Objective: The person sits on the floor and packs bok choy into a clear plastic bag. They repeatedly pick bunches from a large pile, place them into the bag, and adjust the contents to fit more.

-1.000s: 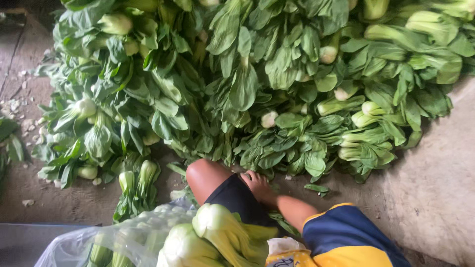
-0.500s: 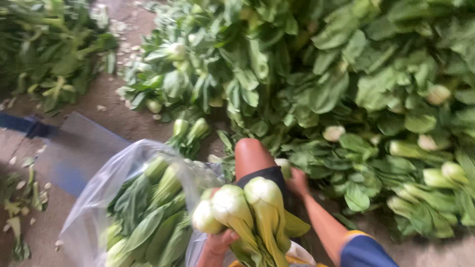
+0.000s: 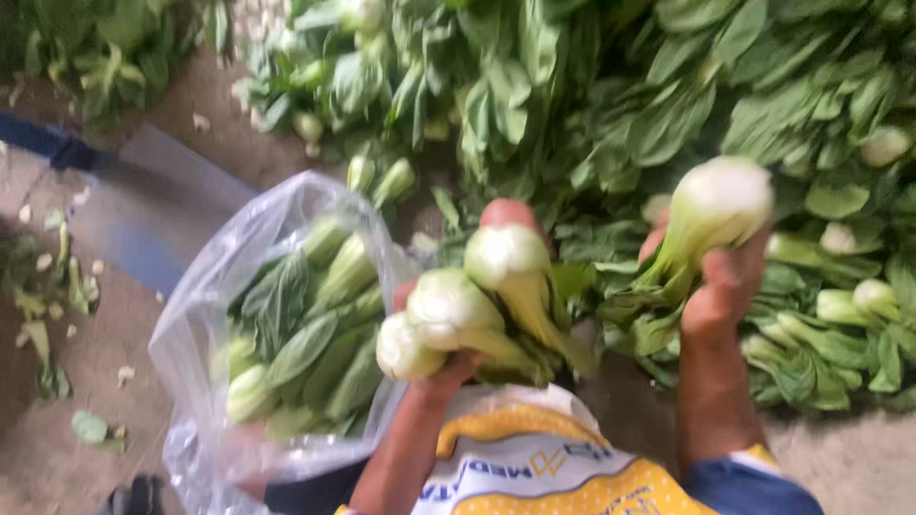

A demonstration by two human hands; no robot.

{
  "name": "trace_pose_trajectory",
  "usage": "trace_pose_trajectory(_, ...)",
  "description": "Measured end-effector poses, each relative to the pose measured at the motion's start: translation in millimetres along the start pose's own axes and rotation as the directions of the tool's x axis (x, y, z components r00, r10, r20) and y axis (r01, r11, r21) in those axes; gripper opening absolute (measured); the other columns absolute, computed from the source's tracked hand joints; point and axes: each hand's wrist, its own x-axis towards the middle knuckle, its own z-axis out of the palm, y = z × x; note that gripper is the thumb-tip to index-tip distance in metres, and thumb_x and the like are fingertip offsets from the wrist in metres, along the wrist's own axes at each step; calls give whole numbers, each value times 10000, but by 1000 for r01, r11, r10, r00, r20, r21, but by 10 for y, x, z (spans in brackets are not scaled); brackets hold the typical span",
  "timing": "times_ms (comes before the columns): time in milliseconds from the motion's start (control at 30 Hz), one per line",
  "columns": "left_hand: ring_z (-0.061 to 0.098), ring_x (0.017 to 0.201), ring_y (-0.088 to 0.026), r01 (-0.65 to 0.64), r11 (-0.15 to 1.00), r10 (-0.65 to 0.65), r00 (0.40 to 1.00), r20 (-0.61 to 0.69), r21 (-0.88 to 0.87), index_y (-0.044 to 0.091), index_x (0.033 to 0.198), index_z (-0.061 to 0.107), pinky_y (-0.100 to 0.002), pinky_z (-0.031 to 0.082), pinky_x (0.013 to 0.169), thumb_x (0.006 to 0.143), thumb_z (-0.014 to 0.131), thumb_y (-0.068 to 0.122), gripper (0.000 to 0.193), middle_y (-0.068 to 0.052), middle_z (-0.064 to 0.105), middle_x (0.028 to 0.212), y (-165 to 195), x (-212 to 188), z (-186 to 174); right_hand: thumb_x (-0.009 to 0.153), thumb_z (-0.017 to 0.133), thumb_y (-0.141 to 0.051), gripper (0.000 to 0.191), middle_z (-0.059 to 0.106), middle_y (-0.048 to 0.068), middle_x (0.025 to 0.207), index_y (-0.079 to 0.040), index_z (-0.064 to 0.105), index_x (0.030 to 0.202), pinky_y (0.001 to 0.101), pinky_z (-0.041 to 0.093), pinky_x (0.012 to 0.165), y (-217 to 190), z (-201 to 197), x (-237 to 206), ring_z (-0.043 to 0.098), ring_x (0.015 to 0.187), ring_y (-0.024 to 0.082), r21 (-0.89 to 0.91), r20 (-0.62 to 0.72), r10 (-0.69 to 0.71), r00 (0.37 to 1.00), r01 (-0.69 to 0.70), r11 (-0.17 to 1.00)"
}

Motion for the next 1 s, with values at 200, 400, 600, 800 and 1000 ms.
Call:
trace_pose_trajectory(200,459,1401,-255,-47,999,47,998,-29,-13,59,1558,332,-421,386,1199,841,843,324,919,-108,466,1499,122,-180,-19,1079,676,-279,526,572,169,1297,32,485,1457,357,523,940,-176,813,-53,582,1097,231,-274,268,55,962,21,961)
trace_pose_trajectory(400,446,1418,-249,-119,993,114,983,-145,-22,69,1571,321,-416,378,1215,853,843,344,930,-103,453,1515,292,-215,-238,1070,635,-396,589,681,117,1228,-15,416,1462,347,572,942,-168,1335,-68,699,1067,192,-115,244,170,955,-146,983)
trace_pose_trajectory(600,434,1435,-242,-142,989,135,978,-157,-32,79,1585,311,-411,370,1230,865,844,363,940,-98,439,1530,306,-377,-435,1039,714,-386,726,540,143,1458,-35,298,1520,422,507,1145,-30,1505,-170,606,1328,253,82,395,57,917,-97,992)
trace_pose_trajectory(800,421,1452,-235,-168,978,148,976,-157,-125,89,1599,300,-406,362,1245,877,845,383,951,-93,425,1546,272,-527,-477,770,1001,-362,1277,392,150,1592,-68,101,1626,463,373,1218,-61,1585,-366,442,1429,283,230,722,60,689,-321,919)
trace_pose_trajectory(1000,409,1469,-228,-147,975,140,988,-59,-164,99,1612,289,-401,354,1260,889,845,403,962,-88,411,1561,349,-587,-236,720,971,-376,1359,396,171,1546,-50,-17,1595,463,362,1187,-31,1866,-393,458,1378,309,-51,763,37,646,4,999)
